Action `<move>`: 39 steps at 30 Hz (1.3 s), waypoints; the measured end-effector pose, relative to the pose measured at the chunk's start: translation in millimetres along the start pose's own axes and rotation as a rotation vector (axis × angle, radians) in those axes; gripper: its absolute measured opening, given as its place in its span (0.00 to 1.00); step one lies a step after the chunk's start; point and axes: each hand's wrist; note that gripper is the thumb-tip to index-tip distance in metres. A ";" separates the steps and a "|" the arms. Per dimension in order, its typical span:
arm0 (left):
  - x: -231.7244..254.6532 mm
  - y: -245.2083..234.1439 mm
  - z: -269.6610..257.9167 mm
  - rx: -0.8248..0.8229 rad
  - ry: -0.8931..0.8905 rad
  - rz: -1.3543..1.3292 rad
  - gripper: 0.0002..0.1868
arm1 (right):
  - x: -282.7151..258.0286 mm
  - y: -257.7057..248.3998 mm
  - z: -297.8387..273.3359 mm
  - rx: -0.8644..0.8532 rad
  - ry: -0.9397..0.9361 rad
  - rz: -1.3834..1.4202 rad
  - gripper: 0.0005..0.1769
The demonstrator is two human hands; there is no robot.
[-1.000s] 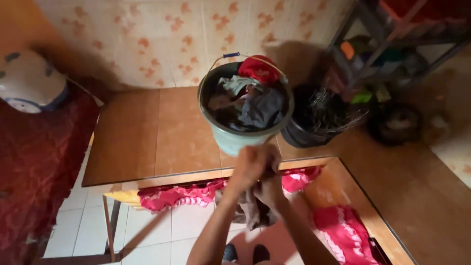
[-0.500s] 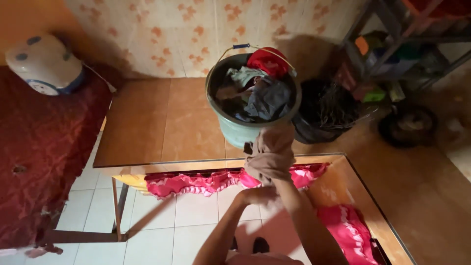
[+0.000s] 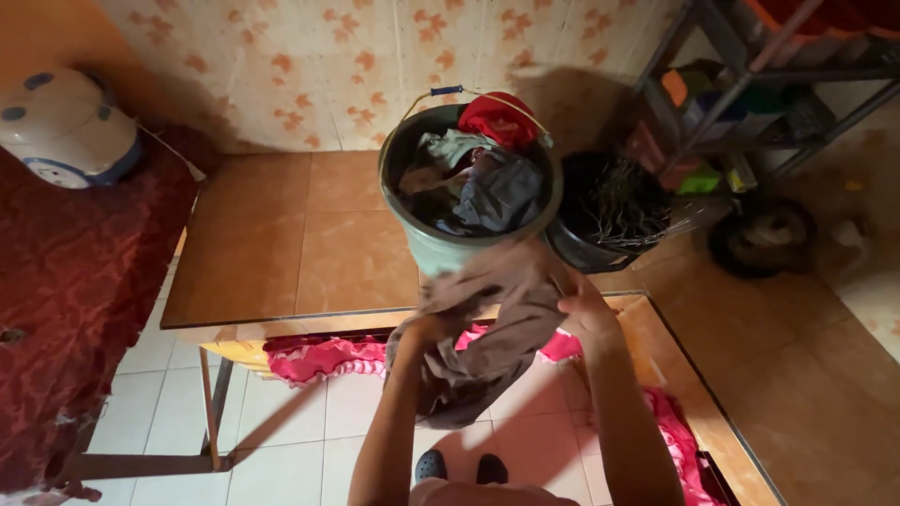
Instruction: Sorting laundry from a bucket and hanging various items of clothing on hangers and a drying rack.
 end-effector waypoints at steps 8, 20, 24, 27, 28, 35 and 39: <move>106.9 -40.6 -0.2 -0.118 -0.098 -0.170 0.15 | -4.4 65.2 19.2 0.235 -0.036 -0.324 0.27; 84.4 -6.5 18.6 -0.262 -0.159 -0.777 0.19 | -16.3 65.5 9.8 0.199 -0.299 -1.074 0.35; 82.3 -25.7 27.3 -0.226 0.007 -0.763 0.20 | -29.6 48.8 1.0 0.240 0.038 -0.809 0.31; 53.4 -12.2 20.2 -0.295 -0.134 -0.913 0.22 | -4.1 -19.8 -30.3 0.343 0.112 -0.565 0.17; 61.3 -15.4 17.6 -0.292 -0.134 -0.912 0.22 | 1.0 -25.1 -29.5 0.340 0.112 -0.565 0.17; 75.8 -2.7 -3.2 -0.438 -0.328 -1.659 0.31 | 33.9 -7.1 -31.8 0.481 -0.205 -0.750 0.15; 66.4 8.7 -4.4 -0.492 -0.237 -1.640 0.38 | 149.6 -92.3 -35.6 0.266 -0.090 -0.349 0.23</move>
Point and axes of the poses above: each hand's wrist, its own z-axis towards the middle knuckle, its own y-axis out of the palm, x = y × z, and after that the axes turned 1 degree about y, right-handed
